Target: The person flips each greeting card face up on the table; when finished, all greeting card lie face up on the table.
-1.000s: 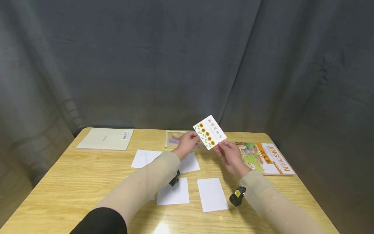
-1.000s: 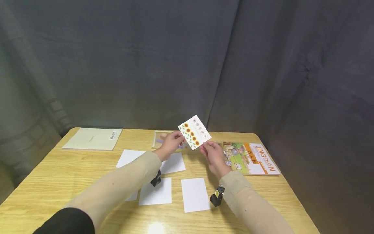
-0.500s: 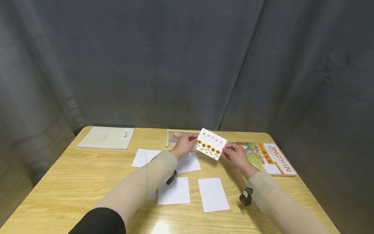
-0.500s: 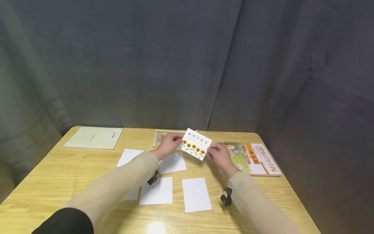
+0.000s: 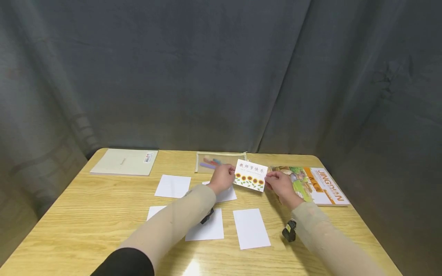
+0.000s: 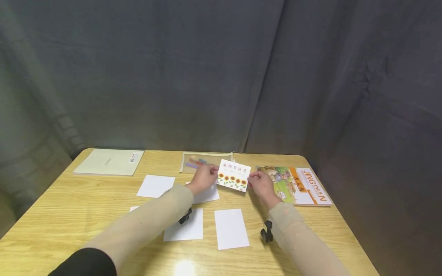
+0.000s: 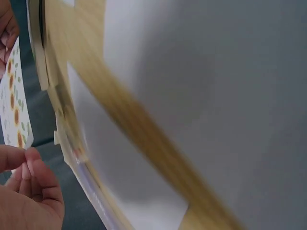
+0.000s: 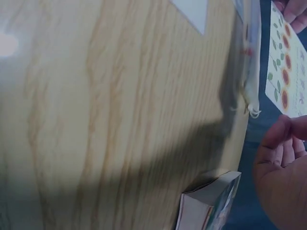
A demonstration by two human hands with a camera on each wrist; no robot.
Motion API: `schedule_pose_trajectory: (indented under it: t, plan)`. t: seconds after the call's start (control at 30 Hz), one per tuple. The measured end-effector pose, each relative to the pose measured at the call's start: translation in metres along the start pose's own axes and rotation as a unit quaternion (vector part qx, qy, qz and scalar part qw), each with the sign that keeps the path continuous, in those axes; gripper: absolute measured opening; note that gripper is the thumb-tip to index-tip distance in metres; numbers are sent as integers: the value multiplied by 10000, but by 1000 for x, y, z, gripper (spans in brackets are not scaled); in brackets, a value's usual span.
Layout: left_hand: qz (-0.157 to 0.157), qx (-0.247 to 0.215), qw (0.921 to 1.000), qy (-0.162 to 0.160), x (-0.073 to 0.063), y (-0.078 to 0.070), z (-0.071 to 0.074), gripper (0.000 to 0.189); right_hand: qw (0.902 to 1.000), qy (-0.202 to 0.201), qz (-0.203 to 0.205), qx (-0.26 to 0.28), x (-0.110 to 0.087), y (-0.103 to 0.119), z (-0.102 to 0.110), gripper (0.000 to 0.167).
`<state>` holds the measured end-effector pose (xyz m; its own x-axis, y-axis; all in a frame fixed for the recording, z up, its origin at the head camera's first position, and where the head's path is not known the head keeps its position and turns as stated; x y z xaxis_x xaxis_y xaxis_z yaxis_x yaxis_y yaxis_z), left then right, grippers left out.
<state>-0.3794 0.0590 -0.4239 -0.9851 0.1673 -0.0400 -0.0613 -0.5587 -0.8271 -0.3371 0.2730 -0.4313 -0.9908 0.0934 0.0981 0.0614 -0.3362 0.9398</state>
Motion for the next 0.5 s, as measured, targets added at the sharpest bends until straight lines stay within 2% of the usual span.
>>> schedule_pose_trajectory:
  t: [0.27,0.37,0.4,0.5]
  plan:
    - [156,131,9998,-76,-5,1,-13,35,9951,128,-80,-974,6,-7,3,22]
    - [337,370,9987,134,-6,2,-20,11,9875,371,-57,-1529,10,-10,2,17]
    - [382,467,9979,214,-6,2,-22,10,9830,476,31,-1772,12,-9,1,15]
    - [554,635,9946,613,-8,0,-31,42,9651,812,269,-2474,17,-7,0,8]
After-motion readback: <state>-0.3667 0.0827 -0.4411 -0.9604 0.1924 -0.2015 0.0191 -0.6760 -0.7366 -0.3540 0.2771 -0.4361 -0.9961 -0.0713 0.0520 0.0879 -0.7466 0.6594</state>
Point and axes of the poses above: each hand's wrist, its own x-axis towards the middle knuckle, its own z-axis out of the back of the hand, y = z × x, the point moved 8 cm from there along x, towards the middle knuckle, and after that the axes turned 12 degrees about z, right-handed, at the moved point
